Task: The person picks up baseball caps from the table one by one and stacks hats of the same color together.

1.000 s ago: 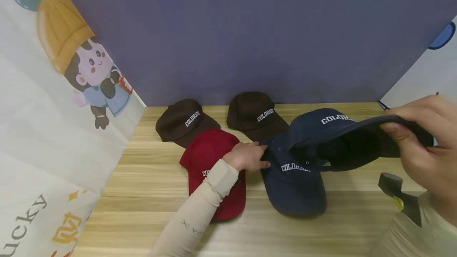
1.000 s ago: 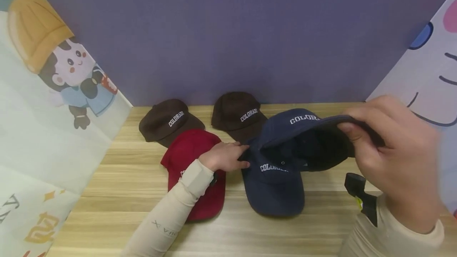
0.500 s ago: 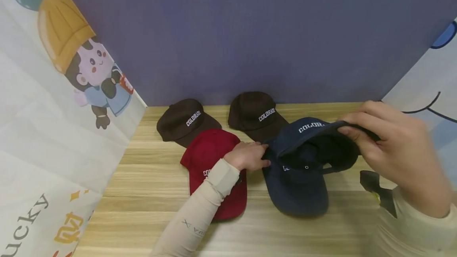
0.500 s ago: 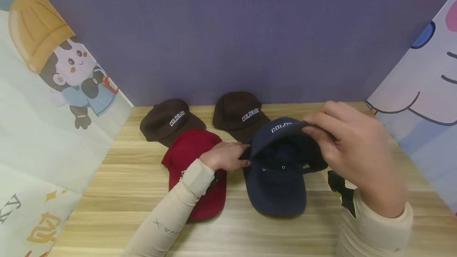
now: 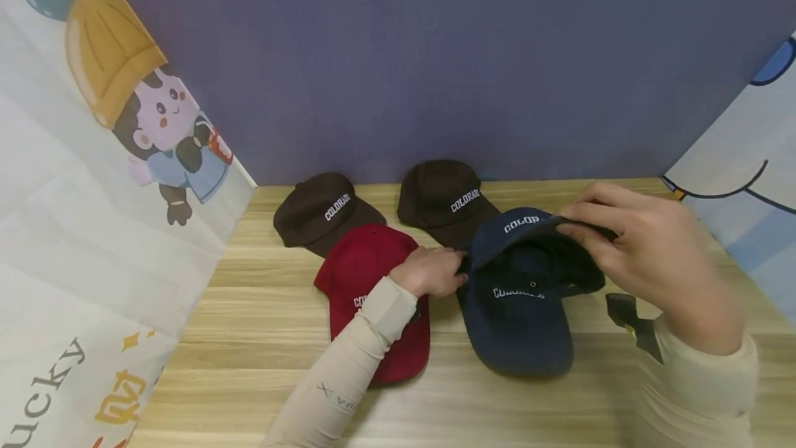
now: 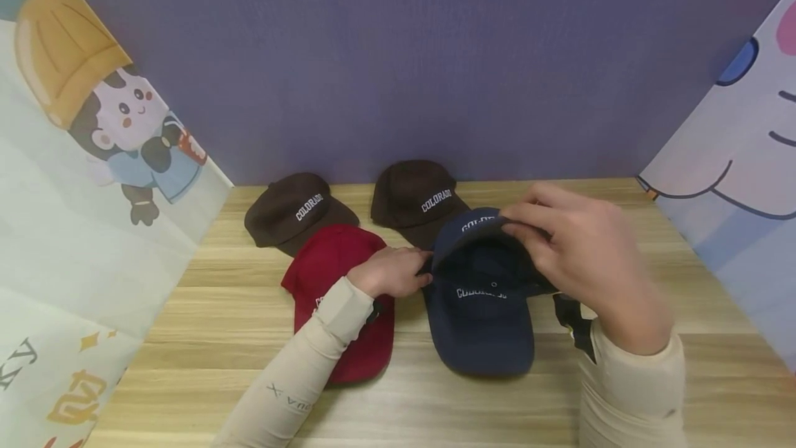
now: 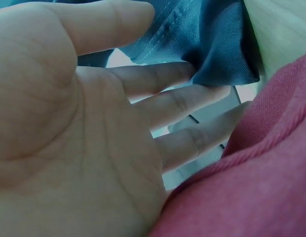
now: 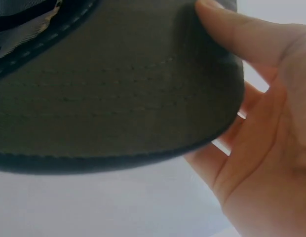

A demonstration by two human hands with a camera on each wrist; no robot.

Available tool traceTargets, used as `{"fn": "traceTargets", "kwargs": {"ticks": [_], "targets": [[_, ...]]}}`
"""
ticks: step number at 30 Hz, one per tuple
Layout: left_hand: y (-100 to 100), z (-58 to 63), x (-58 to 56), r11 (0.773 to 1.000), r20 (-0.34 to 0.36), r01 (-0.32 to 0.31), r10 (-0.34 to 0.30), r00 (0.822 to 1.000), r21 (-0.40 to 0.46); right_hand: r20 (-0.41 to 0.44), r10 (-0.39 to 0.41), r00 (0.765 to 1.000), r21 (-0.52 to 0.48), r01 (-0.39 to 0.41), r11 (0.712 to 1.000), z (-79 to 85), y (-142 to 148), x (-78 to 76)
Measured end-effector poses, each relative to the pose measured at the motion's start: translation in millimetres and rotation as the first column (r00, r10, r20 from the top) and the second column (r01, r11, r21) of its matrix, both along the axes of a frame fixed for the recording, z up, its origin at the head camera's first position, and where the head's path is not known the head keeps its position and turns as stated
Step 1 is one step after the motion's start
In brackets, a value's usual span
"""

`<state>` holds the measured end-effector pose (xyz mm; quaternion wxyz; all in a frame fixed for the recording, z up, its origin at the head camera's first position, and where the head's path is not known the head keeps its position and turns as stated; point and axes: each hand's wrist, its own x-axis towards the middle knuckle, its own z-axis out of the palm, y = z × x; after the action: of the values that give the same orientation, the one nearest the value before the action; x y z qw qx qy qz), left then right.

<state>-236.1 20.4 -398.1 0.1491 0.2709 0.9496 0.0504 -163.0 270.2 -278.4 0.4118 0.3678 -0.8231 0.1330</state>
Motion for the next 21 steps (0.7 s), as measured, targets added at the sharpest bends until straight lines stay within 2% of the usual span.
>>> {"fn": "traceTargets", "kwargs": {"ticks": [7, 13, 17, 21], "targets": [[-1.7, 1.3, 0.0, 1.0, -0.014, -0.008, 0.008, 1.0, 0.022, 0.131, 0.063, 0.989, 0.022, -0.066, 0.998, -9.0, 2.3, -8.3], [-5.5, 4.0, -1.7, 0.996, -0.054, -0.016, 0.021, 0.998, 0.092, 0.279, 0.009, 0.96, 0.079, -0.032, 0.996, -11.8, 0.8, -8.3], [-6.9, 7.8, -1.8, 0.989, -0.107, -0.024, 0.041, 0.993, 0.149, 0.397, -0.072, 0.915, 0.152, 0.012, 0.988, -14.9, -0.3, -7.0], [-6.0, 11.2, -2.1, 0.979, -0.143, -0.033, 0.063, 0.988, 0.203, 0.507, -0.134, 0.851, 0.23, 0.016, 0.973, -18.5, 0.1, -7.3]]}}
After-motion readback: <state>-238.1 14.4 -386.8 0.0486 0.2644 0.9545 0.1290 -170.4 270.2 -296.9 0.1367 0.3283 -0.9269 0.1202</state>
